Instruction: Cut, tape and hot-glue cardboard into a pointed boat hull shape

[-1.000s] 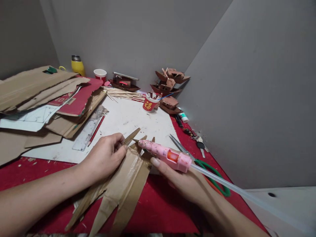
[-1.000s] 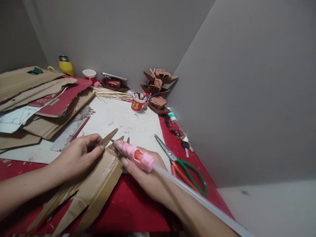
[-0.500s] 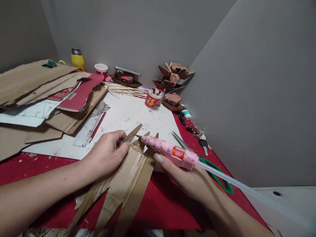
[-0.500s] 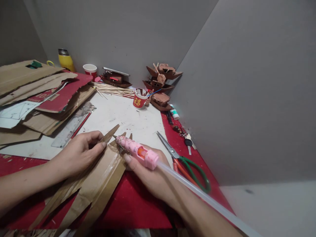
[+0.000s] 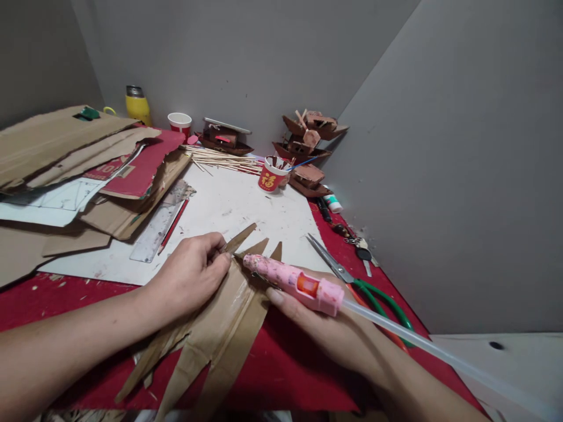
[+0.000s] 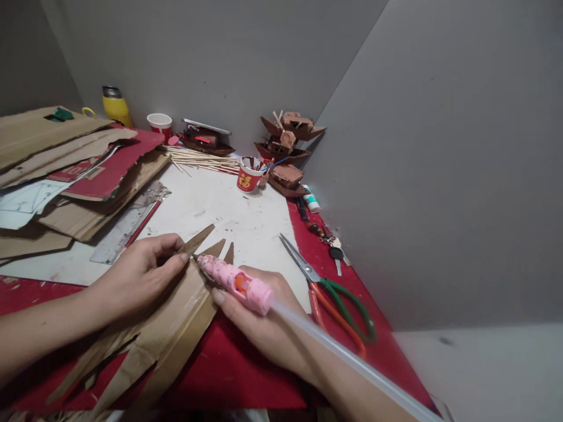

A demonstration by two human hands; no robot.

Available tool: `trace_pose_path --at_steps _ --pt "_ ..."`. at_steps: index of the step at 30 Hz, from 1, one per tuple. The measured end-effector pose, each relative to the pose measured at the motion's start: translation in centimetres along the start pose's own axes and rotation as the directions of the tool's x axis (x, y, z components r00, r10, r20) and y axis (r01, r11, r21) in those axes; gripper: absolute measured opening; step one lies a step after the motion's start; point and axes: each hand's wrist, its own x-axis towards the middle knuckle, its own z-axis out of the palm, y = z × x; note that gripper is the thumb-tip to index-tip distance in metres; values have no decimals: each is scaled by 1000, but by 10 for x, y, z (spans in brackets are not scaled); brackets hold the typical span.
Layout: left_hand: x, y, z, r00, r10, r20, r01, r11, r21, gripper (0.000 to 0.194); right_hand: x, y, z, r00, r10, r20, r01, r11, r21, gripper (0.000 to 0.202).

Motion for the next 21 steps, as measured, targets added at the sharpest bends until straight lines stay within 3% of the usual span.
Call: trace_pose_path --at_steps 16,21 --pt "2 1 -4 998 55 -33 -54 998 31 29 -1 1 1 999 19 -46 -25 993 -116 39" --pt "1 1 -3 997 78 -23 -77 997 16 25 -2 4 1 1000 -6 5 7 992 -124 38"
